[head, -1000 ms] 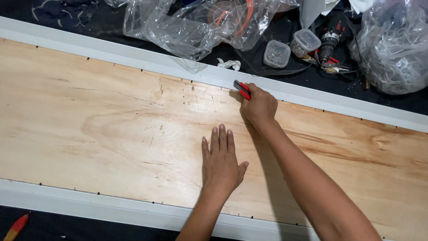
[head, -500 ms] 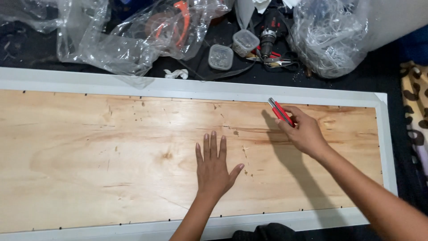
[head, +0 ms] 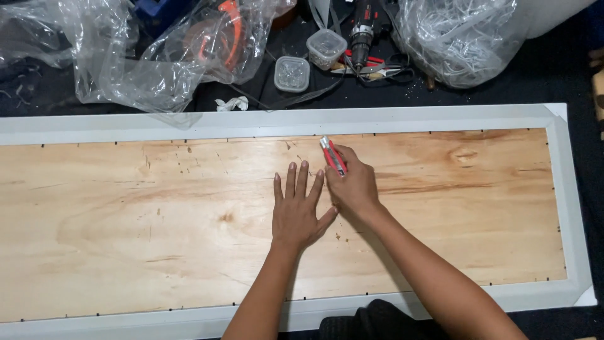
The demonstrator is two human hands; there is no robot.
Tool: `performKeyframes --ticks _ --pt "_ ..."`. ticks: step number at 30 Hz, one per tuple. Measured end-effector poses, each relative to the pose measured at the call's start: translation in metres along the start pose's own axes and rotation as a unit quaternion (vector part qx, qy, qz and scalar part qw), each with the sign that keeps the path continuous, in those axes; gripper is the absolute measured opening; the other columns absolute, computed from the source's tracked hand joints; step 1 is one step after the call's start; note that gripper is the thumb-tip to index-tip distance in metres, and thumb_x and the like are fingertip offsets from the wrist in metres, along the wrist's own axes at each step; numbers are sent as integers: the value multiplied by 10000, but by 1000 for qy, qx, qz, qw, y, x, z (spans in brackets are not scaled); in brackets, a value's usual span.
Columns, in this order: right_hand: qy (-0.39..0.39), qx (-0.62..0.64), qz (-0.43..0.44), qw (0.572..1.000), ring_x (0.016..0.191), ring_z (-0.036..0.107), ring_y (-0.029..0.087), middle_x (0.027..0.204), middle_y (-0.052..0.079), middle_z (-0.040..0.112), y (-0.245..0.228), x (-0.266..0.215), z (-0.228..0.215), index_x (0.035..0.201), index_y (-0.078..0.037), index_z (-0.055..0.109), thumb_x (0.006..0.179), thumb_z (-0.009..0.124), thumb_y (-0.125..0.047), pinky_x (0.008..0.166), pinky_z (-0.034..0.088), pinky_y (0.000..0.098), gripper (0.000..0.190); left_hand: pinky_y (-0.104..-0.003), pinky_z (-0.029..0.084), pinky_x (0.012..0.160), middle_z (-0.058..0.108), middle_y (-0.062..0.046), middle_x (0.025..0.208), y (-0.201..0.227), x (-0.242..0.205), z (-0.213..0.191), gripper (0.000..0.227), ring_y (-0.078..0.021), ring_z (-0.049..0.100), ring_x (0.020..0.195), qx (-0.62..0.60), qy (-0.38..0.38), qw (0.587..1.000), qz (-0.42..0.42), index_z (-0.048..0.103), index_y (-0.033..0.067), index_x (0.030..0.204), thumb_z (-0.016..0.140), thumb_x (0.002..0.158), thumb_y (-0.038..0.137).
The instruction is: The person uses a red utility knife to trim the edges of a white frame attached to a wooden board. They then switch to pliers to remove small protruding pieces along the frame's edge.
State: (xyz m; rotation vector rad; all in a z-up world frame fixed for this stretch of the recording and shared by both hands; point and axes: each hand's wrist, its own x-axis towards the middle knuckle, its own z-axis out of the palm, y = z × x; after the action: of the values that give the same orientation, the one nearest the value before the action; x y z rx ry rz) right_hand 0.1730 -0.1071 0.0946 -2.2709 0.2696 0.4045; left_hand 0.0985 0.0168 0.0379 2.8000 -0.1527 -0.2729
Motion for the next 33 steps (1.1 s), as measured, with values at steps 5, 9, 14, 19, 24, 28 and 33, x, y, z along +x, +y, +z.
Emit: performKeyframes --ticks 5,9,14,19,24,28,33 --pt "-2 -13 -6 1000 1053 719 420 1189 213 738 13 19 23 1338 -239 646 850 687 -296 891 573 491 493 -624 79 1256 317 -104 1670 3 4 3 840 -327 187 1573 16 1 1000 -19 443 275 1546 409 854 750" --pt "17 28 28 999 1058 704 449 1328 174 693 9 -5 5 1383 -217 567 868 641 -303 901 538 532 528 -625 67 1261 257 -109 1692 1 4 -2 849 -333 150 1581 4 -26 999 -22 370 295 1587 417 864 738" --pt "63 -18 95 993 1154 665 437 1307 179 693 39 -15 -37 1381 -197 559 828 678 -327 960 523 525 581 -621 37 1261 206 -107 1714 4 6 -5 773 -329 102 1594 0 -40 999 -27 360 307 1591 344 941 724" --pt "100 -31 118 988 1132 680 377 1222 142 727 91 -10 -64 1331 -189 616 783 747 -327 931 525 469 581 -544 2 1284 190 -133 1724 4 9 -3 771 -291 117 1603 -38 -49 995 -82 348 199 1599 260 991 666" --pt "86 41 81 992 1050 702 303 1170 120 741 115 -17 -76 1277 -166 672 821 777 -311 881 545 417 489 -548 -95 1285 -3 -200 1733 10 9 -21 1266 -366 -66 1603 -49 -83 989 -113 133 115 1656 542 705 844" --pt "66 47 55 995 1057 707 286 1145 141 746 115 -29 -81 1272 -133 696 820 797 -270 862 547 407 483 -563 -100 1281 -13 -208 1733 8 6 -14 1186 -376 -82 1602 -43 -81 991 -102 130 109 1657 496 778 815" --pt "42 43 29 998 1052 719 281 1132 130 759 116 -34 -78 1286 -163 724 825 801 -232 838 561 406 472 -551 -57 1283 61 -199 1734 8 8 -5 814 -358 -17 1607 -48 -49 991 -111 215 108 1644 315 998 592"
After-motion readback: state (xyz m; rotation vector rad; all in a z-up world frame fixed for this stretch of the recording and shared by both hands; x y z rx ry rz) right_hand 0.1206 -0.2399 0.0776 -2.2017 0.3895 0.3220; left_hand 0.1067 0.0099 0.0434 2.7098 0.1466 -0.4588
